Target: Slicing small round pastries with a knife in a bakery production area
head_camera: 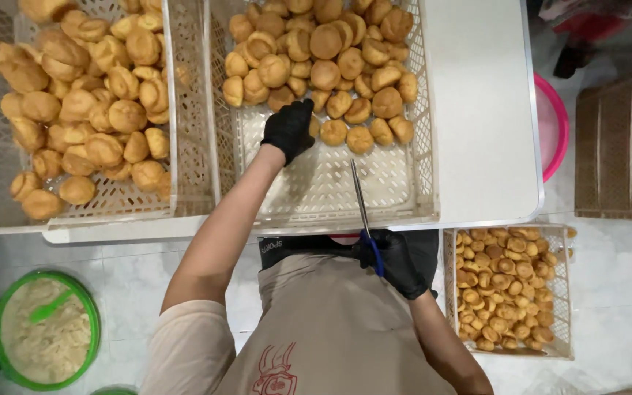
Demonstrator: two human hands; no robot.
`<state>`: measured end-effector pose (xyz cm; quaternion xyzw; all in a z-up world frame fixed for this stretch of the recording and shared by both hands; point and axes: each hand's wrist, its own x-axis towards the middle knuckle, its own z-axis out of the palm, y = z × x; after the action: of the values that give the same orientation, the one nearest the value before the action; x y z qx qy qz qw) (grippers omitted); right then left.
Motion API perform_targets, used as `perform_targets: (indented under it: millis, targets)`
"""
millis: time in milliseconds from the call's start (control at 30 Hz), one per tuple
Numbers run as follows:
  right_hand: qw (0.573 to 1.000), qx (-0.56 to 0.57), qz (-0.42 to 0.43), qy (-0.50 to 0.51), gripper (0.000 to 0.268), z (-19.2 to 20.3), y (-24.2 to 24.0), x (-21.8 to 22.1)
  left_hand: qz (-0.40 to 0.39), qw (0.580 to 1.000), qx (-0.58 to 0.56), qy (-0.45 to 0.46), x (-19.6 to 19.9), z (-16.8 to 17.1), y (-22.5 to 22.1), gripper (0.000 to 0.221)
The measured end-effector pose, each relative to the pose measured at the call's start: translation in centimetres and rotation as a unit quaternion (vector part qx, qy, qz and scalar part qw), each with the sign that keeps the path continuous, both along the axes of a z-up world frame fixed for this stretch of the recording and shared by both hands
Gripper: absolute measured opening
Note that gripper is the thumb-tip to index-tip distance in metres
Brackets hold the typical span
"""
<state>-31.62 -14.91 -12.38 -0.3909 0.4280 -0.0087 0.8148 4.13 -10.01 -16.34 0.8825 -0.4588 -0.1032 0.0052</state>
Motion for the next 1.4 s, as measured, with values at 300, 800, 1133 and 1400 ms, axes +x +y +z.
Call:
perform_targets:
  millis: [300,800,1133,1400]
  targets:
    - [0.972,0.218,-0.073,0.057,0.020,-4.5,-0.7,-0.2,0.044,0.662,-0.420,0.619,-6.5,10.2,3.8,0.060]
    - [0.983,-0.032,0.180,0.021,0.022,13.2,0.3,4.6,0.153,0.446,-0.569,0.674,-11.5,10.2,7.0,0.054]
    - [0.955,0.279,0.061,0.079,0.021,1.2,0.9,2.8,0.056,0.632,-0.483,0.603,-12.7,10.2,7.3,0.050]
    - [0.859,0.508,0.057,-0.031,0.029,-3.1,-0.3,0.2,0.015,0.671,-0.454,0.586,-15.2,9.9,6.8,0.045]
